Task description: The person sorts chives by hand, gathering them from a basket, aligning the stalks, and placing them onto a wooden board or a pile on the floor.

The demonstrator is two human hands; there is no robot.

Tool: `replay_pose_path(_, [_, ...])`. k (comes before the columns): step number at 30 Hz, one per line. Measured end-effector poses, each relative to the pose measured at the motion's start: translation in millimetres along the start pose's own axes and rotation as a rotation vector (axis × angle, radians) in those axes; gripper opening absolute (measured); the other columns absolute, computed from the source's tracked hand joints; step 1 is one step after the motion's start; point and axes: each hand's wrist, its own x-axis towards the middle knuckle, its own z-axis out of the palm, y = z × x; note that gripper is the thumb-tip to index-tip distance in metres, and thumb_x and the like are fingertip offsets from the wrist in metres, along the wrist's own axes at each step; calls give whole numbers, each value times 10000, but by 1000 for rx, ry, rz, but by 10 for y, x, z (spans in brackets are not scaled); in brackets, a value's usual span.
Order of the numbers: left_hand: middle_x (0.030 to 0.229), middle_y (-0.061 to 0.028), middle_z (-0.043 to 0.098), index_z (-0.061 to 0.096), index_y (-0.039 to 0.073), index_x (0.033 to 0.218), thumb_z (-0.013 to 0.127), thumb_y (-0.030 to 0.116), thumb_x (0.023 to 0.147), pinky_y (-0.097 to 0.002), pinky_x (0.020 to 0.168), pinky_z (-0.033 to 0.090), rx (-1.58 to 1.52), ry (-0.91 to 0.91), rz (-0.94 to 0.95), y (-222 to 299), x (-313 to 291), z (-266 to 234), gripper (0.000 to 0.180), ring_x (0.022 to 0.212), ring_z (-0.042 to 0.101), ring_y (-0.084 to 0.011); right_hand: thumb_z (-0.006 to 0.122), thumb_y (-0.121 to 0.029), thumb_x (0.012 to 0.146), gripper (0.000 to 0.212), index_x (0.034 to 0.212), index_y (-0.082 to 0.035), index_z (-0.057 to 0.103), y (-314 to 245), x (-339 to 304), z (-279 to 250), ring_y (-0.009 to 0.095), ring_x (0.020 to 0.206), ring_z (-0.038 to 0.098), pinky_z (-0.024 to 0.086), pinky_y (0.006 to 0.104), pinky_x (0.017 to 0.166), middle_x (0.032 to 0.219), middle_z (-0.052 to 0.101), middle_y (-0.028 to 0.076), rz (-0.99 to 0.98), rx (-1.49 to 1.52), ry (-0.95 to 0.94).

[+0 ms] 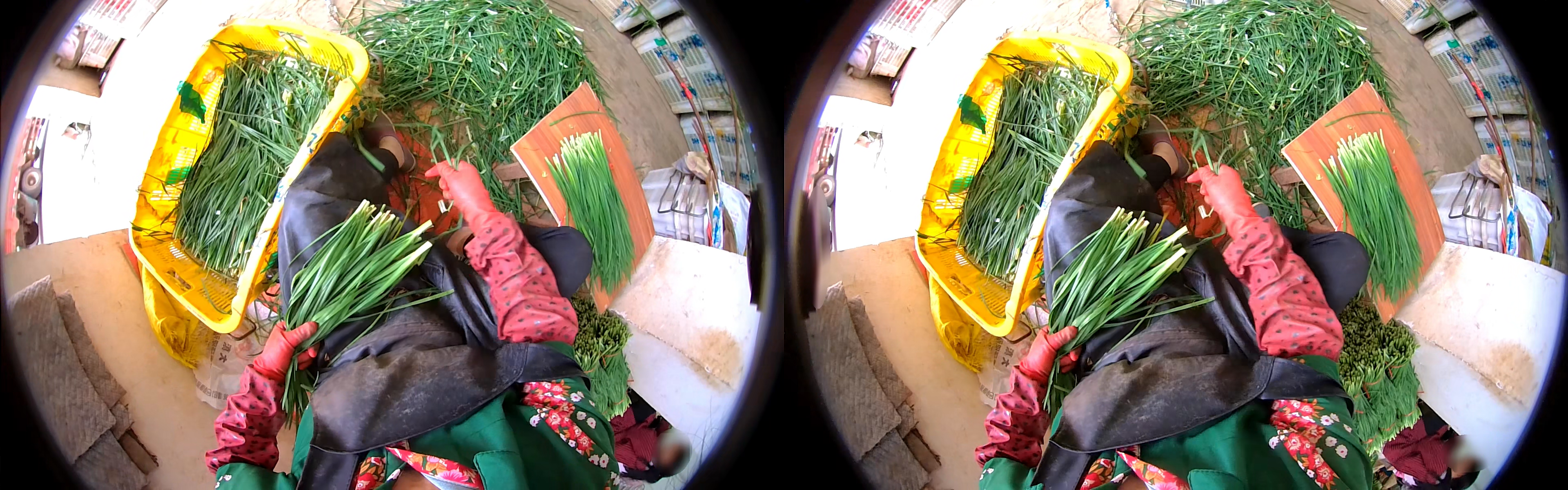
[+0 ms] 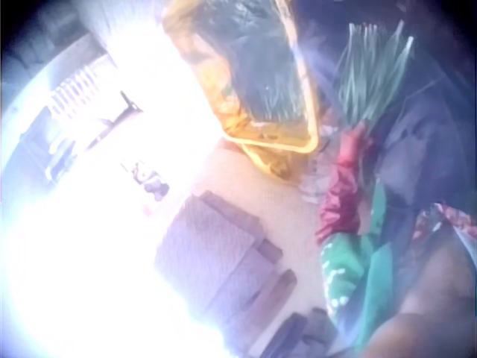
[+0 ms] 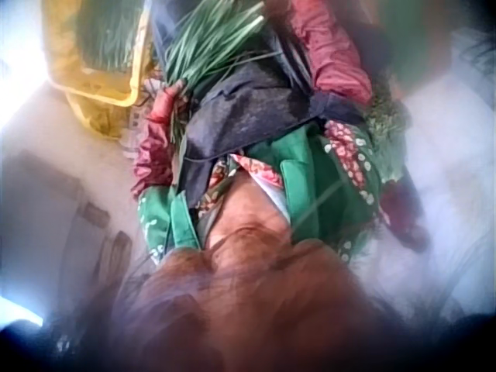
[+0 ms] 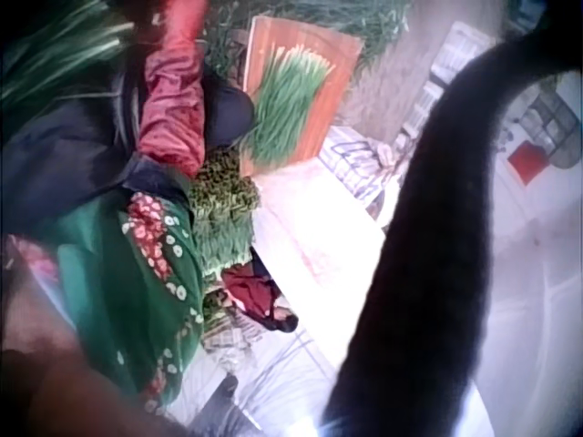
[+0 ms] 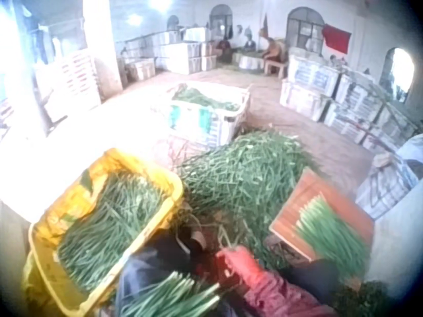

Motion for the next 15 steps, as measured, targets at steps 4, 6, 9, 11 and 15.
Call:
replay_pose_path(4, [584,-49,559,592,80,893,718,195,805,-245,360,291,23,-26,31,82,48,25,192,383,422,-115,652,-418,833,461,1080,-29,646,-417,-331,394,189,782,639,524,318,701,964,674,97,-125,-358,-483])
replay_pose_path(6, [620,-47,589,620,53,953,773,140,723,-229,379,351,153,136,137,317,-23,111,290,428,486,-116,718,-354,765,465,1042,11,639,-503,-253,757,187,698,624,507,310,644,829,668,64,-258,-582,-476])
replay_pose_path(9, [616,-40,595,638,39,920,732,72,722,-229,385,362,262,118,227,595,-73,-77,222,427,497,-107,738,-228,727,278,904,-29,654,-767,-368,840,122,620,584,495,287,569,768,634,46,-157,-156,-414])
replay_pose_path(11, [604,-40,580,632,46,886,717,66,745,-238,384,348,252,219,182,567,2,-71,166,421,483,-110,720,-215,741,191,830,-60,651,-645,-178,897,100,538,531,423,265,473,683,602,27,-181,-14,-304])
replay_pose_path(15, [592,-33,545,581,74,921,692,90,746,-243,369,333,222,257,191,537,125,122,208,406,440,-115,621,-291,842,255,791,-44,658,-477,340,223,86,477,464,312,249,412,602,570,6,-81,393,109])
